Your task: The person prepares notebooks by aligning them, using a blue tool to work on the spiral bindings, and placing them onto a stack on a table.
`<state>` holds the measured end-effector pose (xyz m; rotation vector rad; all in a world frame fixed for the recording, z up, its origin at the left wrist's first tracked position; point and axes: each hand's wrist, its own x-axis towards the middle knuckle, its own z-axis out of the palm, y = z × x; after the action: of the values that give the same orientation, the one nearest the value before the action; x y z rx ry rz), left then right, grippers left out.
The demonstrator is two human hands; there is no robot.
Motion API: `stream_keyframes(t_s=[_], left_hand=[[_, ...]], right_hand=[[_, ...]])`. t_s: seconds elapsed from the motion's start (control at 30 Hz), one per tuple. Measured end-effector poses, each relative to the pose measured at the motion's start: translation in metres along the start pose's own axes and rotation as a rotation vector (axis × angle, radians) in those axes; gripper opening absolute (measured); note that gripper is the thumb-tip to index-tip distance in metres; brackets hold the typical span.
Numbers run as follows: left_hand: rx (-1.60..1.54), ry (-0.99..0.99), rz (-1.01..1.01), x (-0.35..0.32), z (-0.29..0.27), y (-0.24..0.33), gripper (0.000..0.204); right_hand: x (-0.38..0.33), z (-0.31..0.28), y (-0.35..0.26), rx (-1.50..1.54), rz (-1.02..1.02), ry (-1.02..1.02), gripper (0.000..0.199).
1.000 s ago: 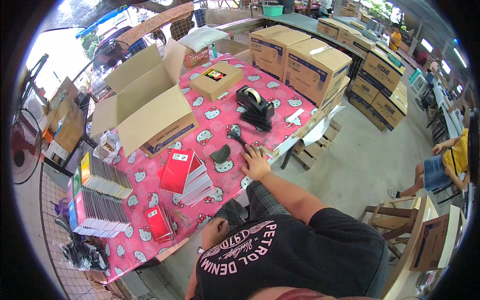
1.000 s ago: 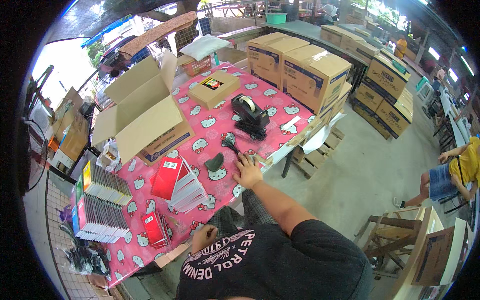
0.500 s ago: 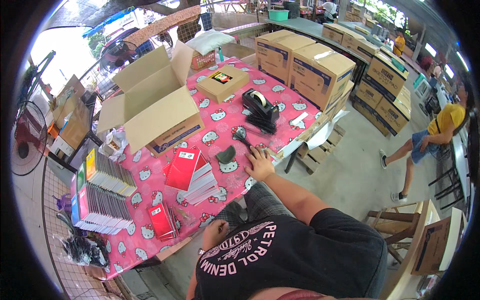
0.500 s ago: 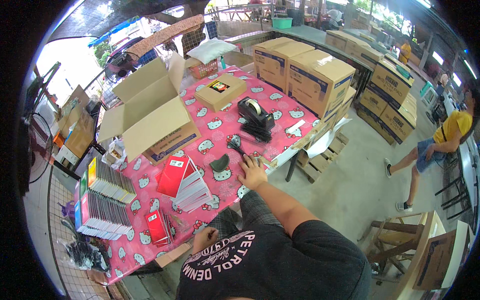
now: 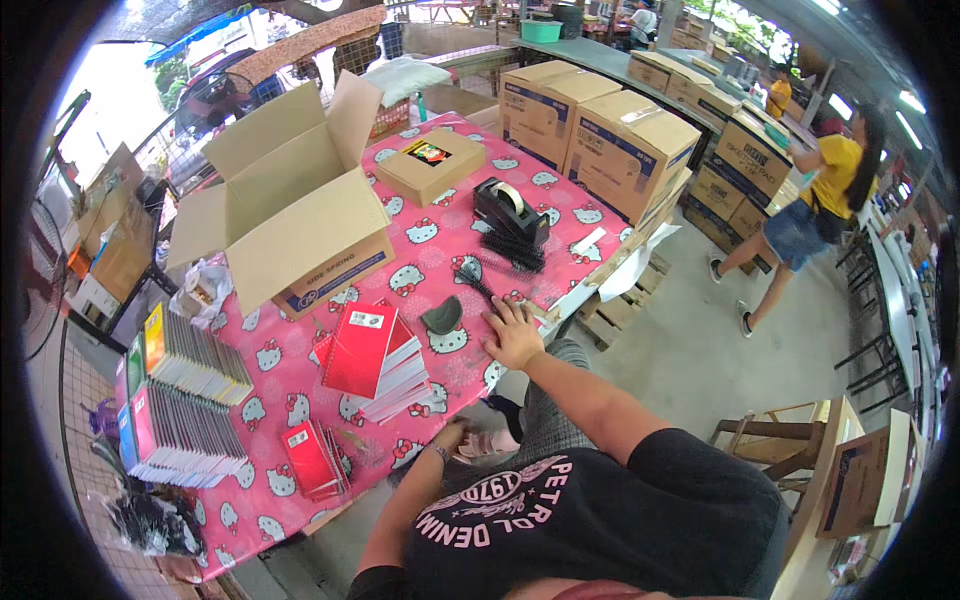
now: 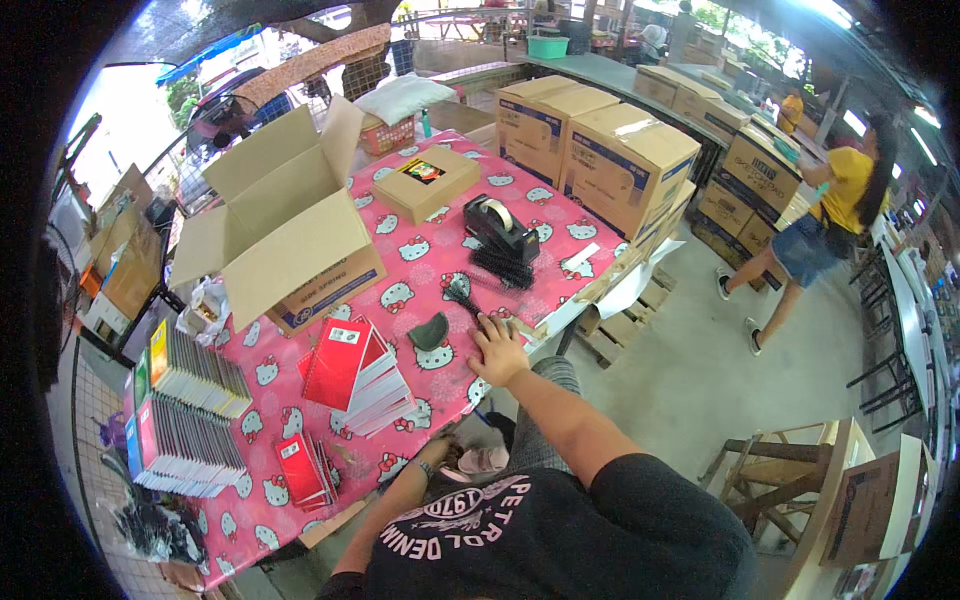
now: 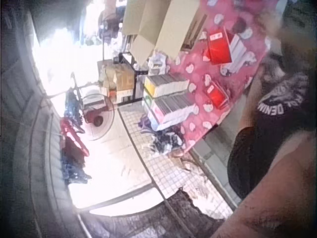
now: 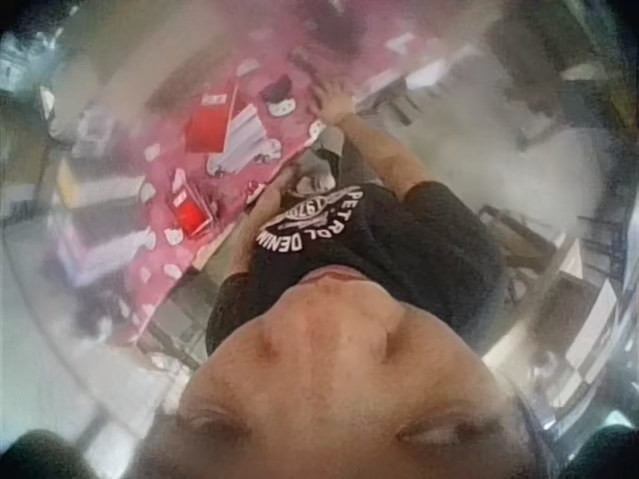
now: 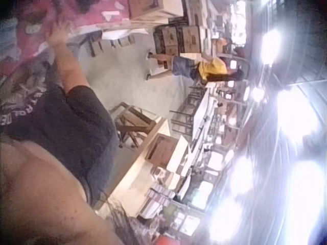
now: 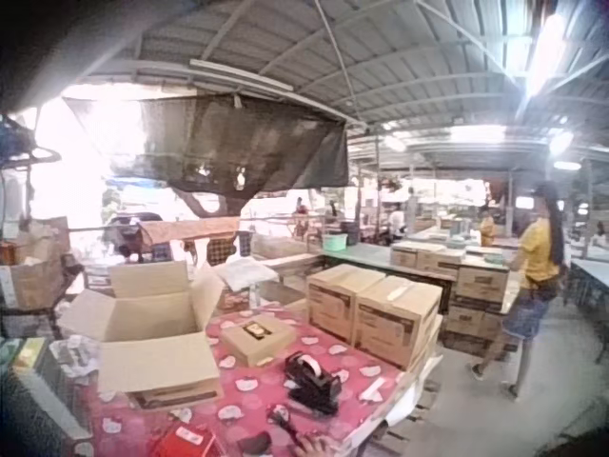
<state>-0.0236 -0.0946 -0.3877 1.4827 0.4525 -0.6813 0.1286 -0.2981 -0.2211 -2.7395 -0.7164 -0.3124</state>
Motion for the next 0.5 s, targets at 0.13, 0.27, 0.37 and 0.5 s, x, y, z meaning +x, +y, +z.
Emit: stream_keyframes(t_s=[0.13,0.27,0.37,0.5], left_hand=[[0.012,0.078,-0.106,0.046,-0.002,0.01,0.03],[0.161,0.138,-0.142,0.074,0.0,0.011,0.029],[0.3,0.131,-0.163,0.09,0.01,0.01,0.028],[0.432,0.132,-0.179,0.1,0.014,0.008,0.028]], right_hand=[[-0.004,0.003,0.006,-0.022,0.004,0.017,0.059],[0.001,0.002,0.0,-0.014,-0.018,0.0,0.06],[-0.002,0.005,0.006,-0.04,-0.009,-0.026,0.061],[0.001,0.001,0.001,-0.058,-0.011,0.003,0.059]])
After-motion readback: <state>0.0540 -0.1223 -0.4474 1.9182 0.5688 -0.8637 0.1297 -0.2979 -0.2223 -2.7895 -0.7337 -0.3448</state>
